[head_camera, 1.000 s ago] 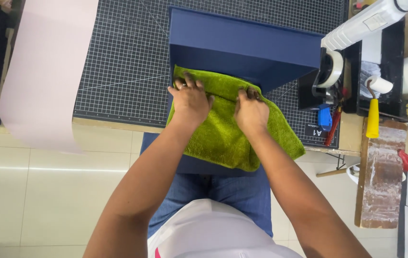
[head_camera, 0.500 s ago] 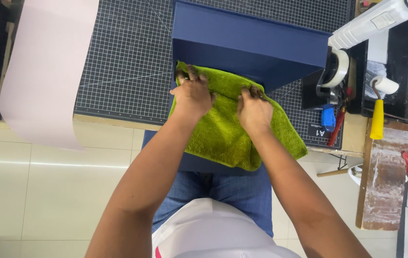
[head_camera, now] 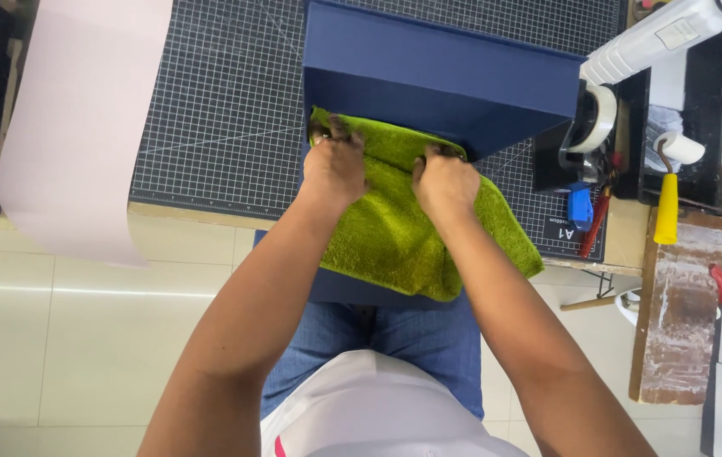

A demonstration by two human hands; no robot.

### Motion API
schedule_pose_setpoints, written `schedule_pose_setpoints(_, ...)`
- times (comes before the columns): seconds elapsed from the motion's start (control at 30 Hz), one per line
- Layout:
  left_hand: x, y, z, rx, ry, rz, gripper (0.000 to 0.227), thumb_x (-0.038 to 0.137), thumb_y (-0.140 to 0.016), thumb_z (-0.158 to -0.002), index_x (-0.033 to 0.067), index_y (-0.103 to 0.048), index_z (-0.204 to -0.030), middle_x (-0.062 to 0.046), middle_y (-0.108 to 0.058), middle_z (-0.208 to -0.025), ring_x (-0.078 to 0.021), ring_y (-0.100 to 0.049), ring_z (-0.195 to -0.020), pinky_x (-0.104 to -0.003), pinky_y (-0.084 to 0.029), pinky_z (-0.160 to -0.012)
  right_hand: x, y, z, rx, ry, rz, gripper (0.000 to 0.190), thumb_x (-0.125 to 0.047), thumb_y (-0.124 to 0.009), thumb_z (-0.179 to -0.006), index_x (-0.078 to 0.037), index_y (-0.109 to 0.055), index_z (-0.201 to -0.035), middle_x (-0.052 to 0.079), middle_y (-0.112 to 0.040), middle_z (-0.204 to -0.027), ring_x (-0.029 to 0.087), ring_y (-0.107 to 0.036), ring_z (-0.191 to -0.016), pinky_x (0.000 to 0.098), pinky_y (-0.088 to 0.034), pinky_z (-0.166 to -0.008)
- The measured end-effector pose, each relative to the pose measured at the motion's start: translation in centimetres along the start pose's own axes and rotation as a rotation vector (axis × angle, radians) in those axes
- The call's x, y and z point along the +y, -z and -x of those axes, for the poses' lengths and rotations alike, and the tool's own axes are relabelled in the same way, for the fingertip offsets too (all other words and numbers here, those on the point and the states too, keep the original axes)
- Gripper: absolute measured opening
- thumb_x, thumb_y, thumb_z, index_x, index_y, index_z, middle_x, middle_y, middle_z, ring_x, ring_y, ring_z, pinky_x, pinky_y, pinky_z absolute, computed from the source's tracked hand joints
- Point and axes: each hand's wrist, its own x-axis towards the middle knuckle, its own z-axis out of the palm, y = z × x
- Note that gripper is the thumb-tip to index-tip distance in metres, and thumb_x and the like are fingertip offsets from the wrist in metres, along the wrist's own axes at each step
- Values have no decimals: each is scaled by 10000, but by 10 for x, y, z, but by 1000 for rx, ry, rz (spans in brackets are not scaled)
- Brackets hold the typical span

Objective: Cleaning a blue cardboard box by wiping its interior and exterior surfaces with a green microfiber cloth

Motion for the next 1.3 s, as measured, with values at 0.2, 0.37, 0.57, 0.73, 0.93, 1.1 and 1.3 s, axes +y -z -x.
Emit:
schedule_pose_setpoints(0.2,2,-6,-8,-92,90,115,779,331,-779,-898,99,-412,-1544,-314,-236,-1631,-592,-293,-1432,-519,-595,-971,-18,15,-8,-45,-65,-24,397,-438,-602,-946,-113,-653,-1167,257,-693,-1124,486,-717,-971,592,-599,-783)
schedule_pose_setpoints(0.37,2,-22,-21,-85,80,77,874,412,-822,-851,122,-402,-1561,-339,-233,-1620,-616,-315,-1408,-511,-622,-913,-11,-6,-5,220,40,-92,390,-296,-677,-923,-46,-575,-1204,268,-556,-1157,531,-584,-1104,577,-574,-854)
schedule_pose_setpoints(0.57,0,-11,-17,-85,49,62,909,473,-821,-837,100,-408,-1556,-362,-246,-1596,-616,-369,-1376,-508,-634,-884,-6,-10,-4,361,103,-94,377,-271,-717,-922,-43,-568,-1183,251,-532,-1107,508,-560,-1087,536,-597,-790)
schedule_pose_setpoints(0.73,-2,-3,-6,-2,31,83,962,557,-853,-752,47,-472,-1473,-341,-460,-1449,-638,-498,-1242,-530,-624,-845,-4,-22,-10,381,98,-30,379,-367,-685,-936,-82,-592,-1168,231,-560,-1084,489,-573,-1043,544,-567,-810)
schedule_pose_setpoints(0.93,-3,-4,-13,23,-4,54,963,568,-882,-702,16,-521,-1404,-329,-554,-1351,-642,-541,-1190,-547,-614,-881,-1,-26,-10,432,97,5,424,-428,-734,-874,-126,-610,-1144,196,-586,-1057,472,-603,-1010,522,-586,-780)
schedule_pose_setpoints(1.1,-6,16,-1,26,-30,7,845,544,-851,-735,34,-551,-1339,-232,-641,-1280,-546,-638,-1152,-524,-593,-918,-3,-23,-10,472,128,30,415,-416,-711,-890,-105,-609,-1146,210,-585,-1033,491,-608,-985,530,-569,-789)
schedule_pose_setpoints(1.3,3,-1,-22,11,18,52,743,291,-821,-723,10,-544,-1352,-271,-574,-1318,-614,-605,-1113,-574,-613,-798,-5,-21,-7,501,136,45,410,-416,-698,-889,-105,-605,-1141,201,-578,-1012,488,-609,-968,517,-574,-756)
